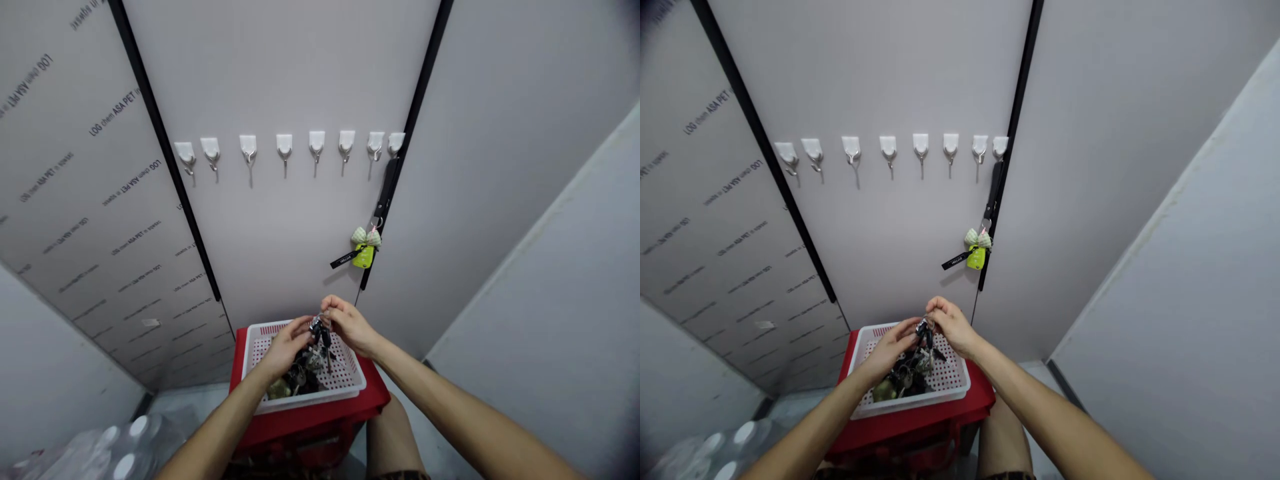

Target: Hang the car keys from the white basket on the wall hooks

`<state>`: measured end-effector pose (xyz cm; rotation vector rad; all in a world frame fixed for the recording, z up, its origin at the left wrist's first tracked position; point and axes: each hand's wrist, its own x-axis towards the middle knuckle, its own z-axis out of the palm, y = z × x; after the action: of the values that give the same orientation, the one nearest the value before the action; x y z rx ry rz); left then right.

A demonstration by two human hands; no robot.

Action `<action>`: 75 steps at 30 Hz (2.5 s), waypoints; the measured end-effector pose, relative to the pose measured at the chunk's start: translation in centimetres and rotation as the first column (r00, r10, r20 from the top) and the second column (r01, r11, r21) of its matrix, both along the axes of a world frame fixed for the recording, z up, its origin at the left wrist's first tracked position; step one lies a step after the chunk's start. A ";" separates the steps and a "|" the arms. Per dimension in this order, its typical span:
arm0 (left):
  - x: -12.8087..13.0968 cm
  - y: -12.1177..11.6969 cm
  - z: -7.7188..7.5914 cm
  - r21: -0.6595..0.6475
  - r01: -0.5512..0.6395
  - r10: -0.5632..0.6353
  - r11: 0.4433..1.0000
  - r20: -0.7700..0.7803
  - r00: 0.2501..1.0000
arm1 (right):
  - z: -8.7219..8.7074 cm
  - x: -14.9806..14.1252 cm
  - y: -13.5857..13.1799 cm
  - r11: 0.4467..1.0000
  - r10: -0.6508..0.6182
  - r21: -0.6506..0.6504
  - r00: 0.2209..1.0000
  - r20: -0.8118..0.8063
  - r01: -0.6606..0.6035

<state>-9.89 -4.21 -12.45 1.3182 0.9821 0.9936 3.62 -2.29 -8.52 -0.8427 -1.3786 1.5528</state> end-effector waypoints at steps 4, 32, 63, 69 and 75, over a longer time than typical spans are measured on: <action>0.5 -0.1 1.3 -0.057 -0.067 0.070 0.996 0.043 0.997 | 0.0 0.1 -0.2 1.000 -0.018 -0.016 0.997 -0.069 0.017; 0.7 1.9 8.1 0.526 -0.170 0.353 0.833 -0.270 0.896 | 19.2 4.9 9.6 0.710 -0.625 0.398 0.780 -0.024 0.581; -3.1 0.2 -2.8 0.377 0.069 0.294 0.924 -0.814 0.502 | -6.2 -1.7 0.8 0.876 -0.162 0.368 0.526 0.835 -0.313; -2.6 1.2 -1.1 0.300 -0.040 0.187 0.953 -0.482 0.856 | -4.5 -1.5 1.2 0.981 0.007 0.167 0.883 0.470 -0.097; -3.0 2.5 3.1 0.350 -0.153 0.288 0.924 -0.374 0.881 | -0.2 -0.5 1.4 0.896 -0.284 0.432 0.882 0.376 0.104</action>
<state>-12.85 -1.71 -9.36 1.7623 1.3712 1.0951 3.15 -0.85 -8.67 -1.0668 -1.7861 0.8999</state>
